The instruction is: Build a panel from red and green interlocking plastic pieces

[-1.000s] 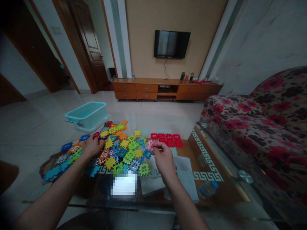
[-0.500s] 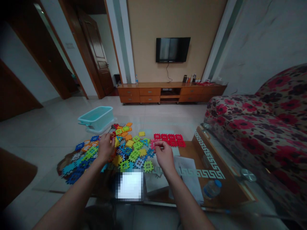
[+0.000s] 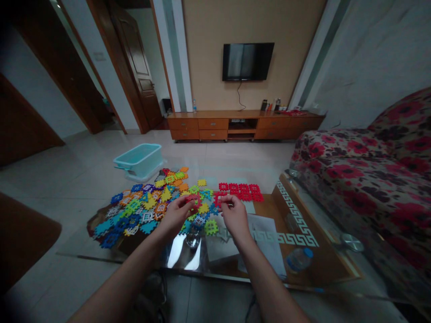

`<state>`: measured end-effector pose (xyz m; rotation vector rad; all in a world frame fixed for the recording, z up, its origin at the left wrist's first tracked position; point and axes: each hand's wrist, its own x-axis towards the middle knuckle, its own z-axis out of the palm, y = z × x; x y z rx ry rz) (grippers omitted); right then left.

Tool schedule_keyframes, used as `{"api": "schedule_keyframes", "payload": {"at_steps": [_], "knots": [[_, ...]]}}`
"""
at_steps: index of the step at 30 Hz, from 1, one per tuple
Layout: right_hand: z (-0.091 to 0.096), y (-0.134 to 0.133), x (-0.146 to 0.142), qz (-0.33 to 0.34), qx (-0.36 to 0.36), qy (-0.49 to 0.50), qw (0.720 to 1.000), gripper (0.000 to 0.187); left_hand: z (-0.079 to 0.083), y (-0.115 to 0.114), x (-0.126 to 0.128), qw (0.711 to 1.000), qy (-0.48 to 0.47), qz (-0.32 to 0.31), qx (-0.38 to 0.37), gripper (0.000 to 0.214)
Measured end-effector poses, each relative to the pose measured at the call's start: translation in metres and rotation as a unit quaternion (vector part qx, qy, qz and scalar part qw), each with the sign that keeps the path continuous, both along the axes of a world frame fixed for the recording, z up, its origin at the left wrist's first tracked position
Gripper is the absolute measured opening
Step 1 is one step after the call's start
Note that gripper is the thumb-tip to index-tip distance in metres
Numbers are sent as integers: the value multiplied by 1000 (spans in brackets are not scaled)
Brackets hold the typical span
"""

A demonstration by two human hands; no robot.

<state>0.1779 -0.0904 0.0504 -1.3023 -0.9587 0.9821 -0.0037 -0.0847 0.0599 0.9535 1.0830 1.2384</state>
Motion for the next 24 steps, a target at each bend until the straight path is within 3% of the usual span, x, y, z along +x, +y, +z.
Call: {"api": "schedule_keyframes", "payload": {"at_steps": [5,11,18,24], "knots": [[3,-1,-3,2,-17,13,1000,22,-1,-3,16,999,-24,18,-22,27],[4,-6,-5,6,-11,36,999,24,3,-5,17,992,-110,17,-64,42],[12,-15,-11,13,-43,116,992,63,3,-3,12,994,-86,36,-53,37],[17,-18,-13,46,-46,182,981,49,7,-5,18,986,-159,30,-46,38]]}}
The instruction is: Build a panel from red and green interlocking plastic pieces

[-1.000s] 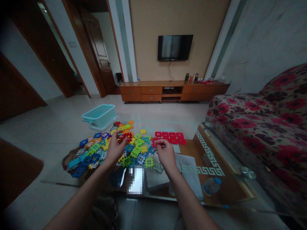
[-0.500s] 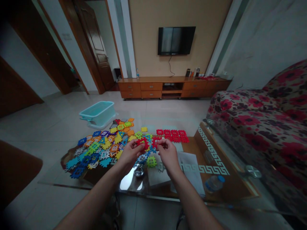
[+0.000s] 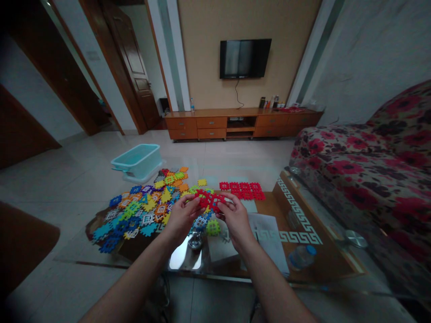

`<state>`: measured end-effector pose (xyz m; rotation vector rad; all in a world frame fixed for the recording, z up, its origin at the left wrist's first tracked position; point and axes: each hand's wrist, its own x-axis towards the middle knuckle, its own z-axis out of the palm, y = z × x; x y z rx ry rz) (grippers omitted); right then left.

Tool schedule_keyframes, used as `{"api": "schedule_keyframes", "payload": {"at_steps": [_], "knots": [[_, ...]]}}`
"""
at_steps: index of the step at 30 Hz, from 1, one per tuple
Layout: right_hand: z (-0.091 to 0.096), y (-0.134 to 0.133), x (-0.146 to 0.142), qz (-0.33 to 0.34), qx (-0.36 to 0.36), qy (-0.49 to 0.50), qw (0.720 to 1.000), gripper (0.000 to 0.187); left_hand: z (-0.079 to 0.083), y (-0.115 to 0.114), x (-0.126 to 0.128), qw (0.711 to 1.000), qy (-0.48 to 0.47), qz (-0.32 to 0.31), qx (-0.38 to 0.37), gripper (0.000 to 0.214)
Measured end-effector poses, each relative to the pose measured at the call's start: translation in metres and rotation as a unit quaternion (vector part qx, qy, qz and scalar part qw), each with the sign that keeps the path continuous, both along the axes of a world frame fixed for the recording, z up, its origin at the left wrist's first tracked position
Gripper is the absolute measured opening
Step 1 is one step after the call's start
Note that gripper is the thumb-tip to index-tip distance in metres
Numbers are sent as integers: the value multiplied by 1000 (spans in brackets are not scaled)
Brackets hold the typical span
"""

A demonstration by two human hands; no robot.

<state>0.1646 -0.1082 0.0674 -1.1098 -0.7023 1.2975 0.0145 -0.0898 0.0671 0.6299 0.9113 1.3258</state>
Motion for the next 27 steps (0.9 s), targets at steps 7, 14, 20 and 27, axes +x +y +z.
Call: {"api": "schedule_keyframes", "payload": {"at_steps": [7,14,20,27], "knots": [[3,1,-1,-29,20,17,999,47,4,-1,0,999,-33,10,6,44],[6,-1,0,-31,18,5,999,52,4,-4,0,1000,-23,-4,-2,42],[2,0,0,-23,14,-11,1000,60,3,-5,3,998,-38,-43,3,34],[-2,3,0,-36,13,-7,999,50,4,-8,4,990,72,-80,94,44]]}}
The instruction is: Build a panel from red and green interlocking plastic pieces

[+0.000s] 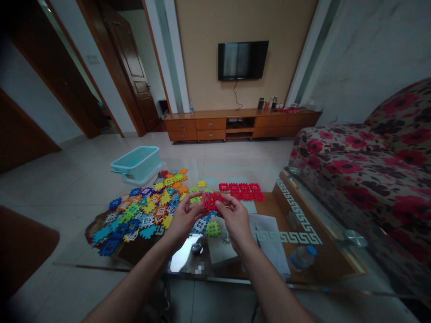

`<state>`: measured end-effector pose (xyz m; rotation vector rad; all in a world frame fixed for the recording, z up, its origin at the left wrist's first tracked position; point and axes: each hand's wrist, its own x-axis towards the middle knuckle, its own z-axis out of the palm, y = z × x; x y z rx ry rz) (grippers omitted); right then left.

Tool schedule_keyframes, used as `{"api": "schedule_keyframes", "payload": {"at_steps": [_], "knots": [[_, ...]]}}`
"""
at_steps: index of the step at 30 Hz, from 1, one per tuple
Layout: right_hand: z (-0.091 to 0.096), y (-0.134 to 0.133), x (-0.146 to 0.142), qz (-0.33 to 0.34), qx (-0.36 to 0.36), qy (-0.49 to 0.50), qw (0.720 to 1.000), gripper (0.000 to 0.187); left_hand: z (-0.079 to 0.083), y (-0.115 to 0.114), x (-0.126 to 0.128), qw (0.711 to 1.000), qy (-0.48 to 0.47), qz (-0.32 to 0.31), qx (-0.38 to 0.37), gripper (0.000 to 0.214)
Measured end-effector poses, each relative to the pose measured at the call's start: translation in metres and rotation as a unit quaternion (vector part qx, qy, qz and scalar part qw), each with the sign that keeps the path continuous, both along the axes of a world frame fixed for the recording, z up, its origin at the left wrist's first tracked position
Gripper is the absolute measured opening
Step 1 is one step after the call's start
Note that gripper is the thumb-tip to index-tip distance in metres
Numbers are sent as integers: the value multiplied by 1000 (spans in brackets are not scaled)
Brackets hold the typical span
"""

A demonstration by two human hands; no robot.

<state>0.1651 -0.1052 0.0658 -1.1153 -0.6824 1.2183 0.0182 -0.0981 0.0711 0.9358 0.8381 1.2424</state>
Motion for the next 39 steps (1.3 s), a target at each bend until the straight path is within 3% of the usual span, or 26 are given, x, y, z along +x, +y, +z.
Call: {"api": "schedule_keyframes", "payload": {"at_steps": [5,10,19,25,29,39], "knots": [[0,-1,2,6,0,-15,1000,49,-1,-6,-3,975,159,-38,150,56],[-1,-1,2,24,-7,-28,999,49,-4,-5,-9,941,245,-64,224,59],[-1,-4,3,108,-21,-71,991,49,0,-3,-16,915,291,-32,276,49],[5,-1,6,117,-28,-145,982,50,2,-1,-16,873,360,18,329,43],[4,0,7,144,15,-216,966,45,-2,1,-17,849,381,26,364,41],[-8,2,6,155,46,-253,954,33,-2,-1,-17,838,392,7,380,44]]}}
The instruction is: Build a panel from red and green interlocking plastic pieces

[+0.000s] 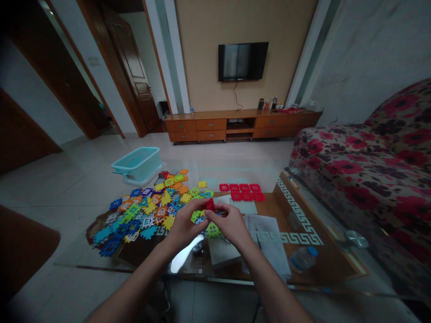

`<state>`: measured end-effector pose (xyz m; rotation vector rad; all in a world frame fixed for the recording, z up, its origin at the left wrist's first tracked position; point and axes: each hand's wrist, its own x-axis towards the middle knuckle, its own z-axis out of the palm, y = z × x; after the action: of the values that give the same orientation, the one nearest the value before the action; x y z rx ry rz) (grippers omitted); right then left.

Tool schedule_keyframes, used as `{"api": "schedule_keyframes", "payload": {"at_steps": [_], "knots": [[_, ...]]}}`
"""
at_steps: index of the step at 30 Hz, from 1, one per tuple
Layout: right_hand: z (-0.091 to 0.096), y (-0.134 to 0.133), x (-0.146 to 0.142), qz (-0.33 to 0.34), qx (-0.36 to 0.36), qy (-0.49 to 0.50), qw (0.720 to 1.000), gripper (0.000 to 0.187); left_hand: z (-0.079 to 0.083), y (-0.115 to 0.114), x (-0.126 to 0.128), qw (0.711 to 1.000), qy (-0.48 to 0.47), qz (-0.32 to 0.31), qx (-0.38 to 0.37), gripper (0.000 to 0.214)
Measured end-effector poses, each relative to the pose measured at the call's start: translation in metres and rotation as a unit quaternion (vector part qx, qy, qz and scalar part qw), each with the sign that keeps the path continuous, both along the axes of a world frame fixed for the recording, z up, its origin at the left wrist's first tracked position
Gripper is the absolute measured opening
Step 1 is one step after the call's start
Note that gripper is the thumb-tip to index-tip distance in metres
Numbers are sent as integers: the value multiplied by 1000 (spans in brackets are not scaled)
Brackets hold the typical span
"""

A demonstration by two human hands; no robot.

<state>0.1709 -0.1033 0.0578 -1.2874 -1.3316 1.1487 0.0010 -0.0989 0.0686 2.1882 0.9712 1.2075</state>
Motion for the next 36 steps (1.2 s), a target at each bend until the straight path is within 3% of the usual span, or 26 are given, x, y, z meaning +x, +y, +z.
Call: {"api": "schedule_keyframes", "payload": {"at_steps": [7,20,24,26,29,33,36], "knots": [[-3,0,-1,-34,-13,-16,999,38,-6,1,0,1000,-18,-3,-19,52],[5,-3,-2,-55,-10,-46,997,37,3,-2,-1,999,-30,-9,-41,44],[11,-2,2,-41,-11,-1,999,41,6,0,0,991,-78,1,-107,40],[15,0,6,-75,-7,38,996,46,7,1,3,974,-148,-1,-170,42],[21,0,9,-114,18,81,990,45,8,4,7,923,-268,-12,-276,47],[29,-3,8,-86,43,106,990,44,10,6,9,849,-384,-32,-362,52],[32,-7,5,-63,56,115,990,43,11,6,8,814,-432,-46,-385,52]]}}
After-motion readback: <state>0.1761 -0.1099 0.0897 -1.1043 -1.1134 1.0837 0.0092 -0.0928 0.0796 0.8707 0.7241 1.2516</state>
